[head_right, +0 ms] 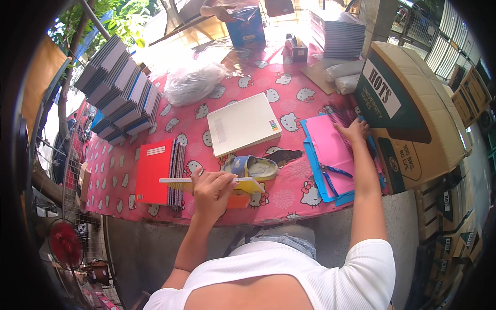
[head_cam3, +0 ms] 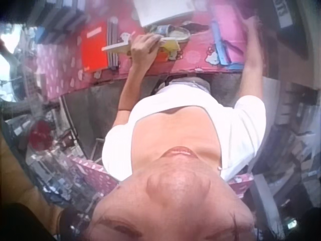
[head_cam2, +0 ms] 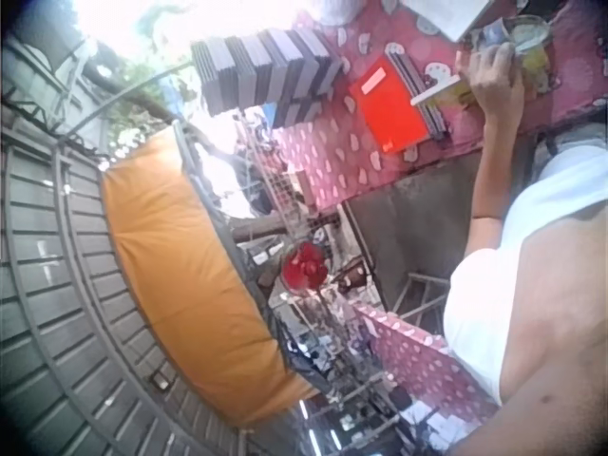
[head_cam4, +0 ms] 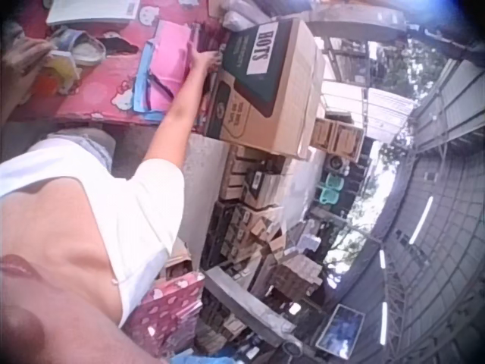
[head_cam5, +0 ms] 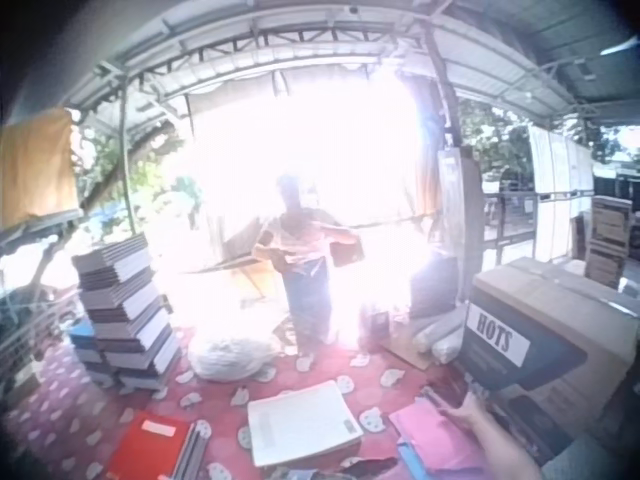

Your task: The person applies blue tape to the spiral spines of notebooks using a manual tape dispenser, handling several notebooks of different colors one at a time.

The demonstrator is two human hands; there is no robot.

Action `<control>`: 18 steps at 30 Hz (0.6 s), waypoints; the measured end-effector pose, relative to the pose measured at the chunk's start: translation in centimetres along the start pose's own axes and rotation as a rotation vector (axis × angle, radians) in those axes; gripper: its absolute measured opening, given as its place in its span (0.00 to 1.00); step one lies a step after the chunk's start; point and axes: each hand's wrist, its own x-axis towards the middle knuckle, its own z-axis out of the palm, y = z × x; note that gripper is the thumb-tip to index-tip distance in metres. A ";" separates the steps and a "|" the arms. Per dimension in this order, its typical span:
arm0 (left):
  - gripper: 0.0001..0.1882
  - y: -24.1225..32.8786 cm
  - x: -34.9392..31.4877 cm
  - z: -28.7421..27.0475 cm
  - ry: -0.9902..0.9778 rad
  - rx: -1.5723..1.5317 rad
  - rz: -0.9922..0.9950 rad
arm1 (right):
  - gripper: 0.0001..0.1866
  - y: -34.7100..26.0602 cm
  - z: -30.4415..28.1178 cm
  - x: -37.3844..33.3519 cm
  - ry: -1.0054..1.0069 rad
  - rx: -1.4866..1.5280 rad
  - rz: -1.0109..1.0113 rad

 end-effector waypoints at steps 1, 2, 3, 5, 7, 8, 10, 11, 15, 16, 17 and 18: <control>0.05 0.1 -0.1 0.1 0.008 -0.011 -0.029 | 0.56 -0.4 -0.6 -0.6 -0.064 -0.003 -0.042; 0.06 0.2 -0.1 0.1 0.002 -0.012 -0.038 | 0.56 -0.7 -1.1 -1.2 -0.129 -0.006 -0.085; 0.06 0.3 0.1 0.1 -0.001 -0.014 -0.042 | 0.55 -0.8 -1.5 -1.6 -0.190 -0.006 -0.125; 0.06 0.5 0.4 0.1 0.008 -0.016 -0.038 | 0.46 -0.7 -0.5 -1.7 -0.156 0.003 -0.204; 0.06 0.8 1.0 0.4 0.029 -0.031 -0.003 | 0.37 0.6 1.0 -0.2 -0.159 0.003 -0.307; 0.07 1.1 1.2 0.4 0.053 -0.033 -0.018 | 0.33 1.2 1.5 0.4 -0.152 0.018 -0.343; 0.07 1.4 1.2 0.1 0.094 -0.024 -0.057 | 0.26 1.0 2.0 0.2 -0.151 0.055 -0.426; 0.07 1.3 0.9 0.1 0.087 -0.032 -0.040 | 0.25 1.3 2.2 -0.2 -0.153 0.055 -0.419; 0.07 0.4 0.9 0.5 0.091 -0.060 0.006 | 0.26 0.3 -0.3 -2.1 -0.110 0.036 -0.446; 0.07 0.2 0.7 0.4 0.072 -0.065 0.008 | 0.28 -0.1 -0.1 -3.6 -0.113 0.031 -0.455; 0.07 0.1 0.2 0.4 0.049 -0.082 -0.009 | 0.28 -0.3 -0.2 -4.8 -0.021 0.045 -0.501; 0.07 0.0 0.4 0.2 0.040 -0.091 -0.014 | 0.28 -1.3 -1.2 -5.7 0.090 0.072 -0.548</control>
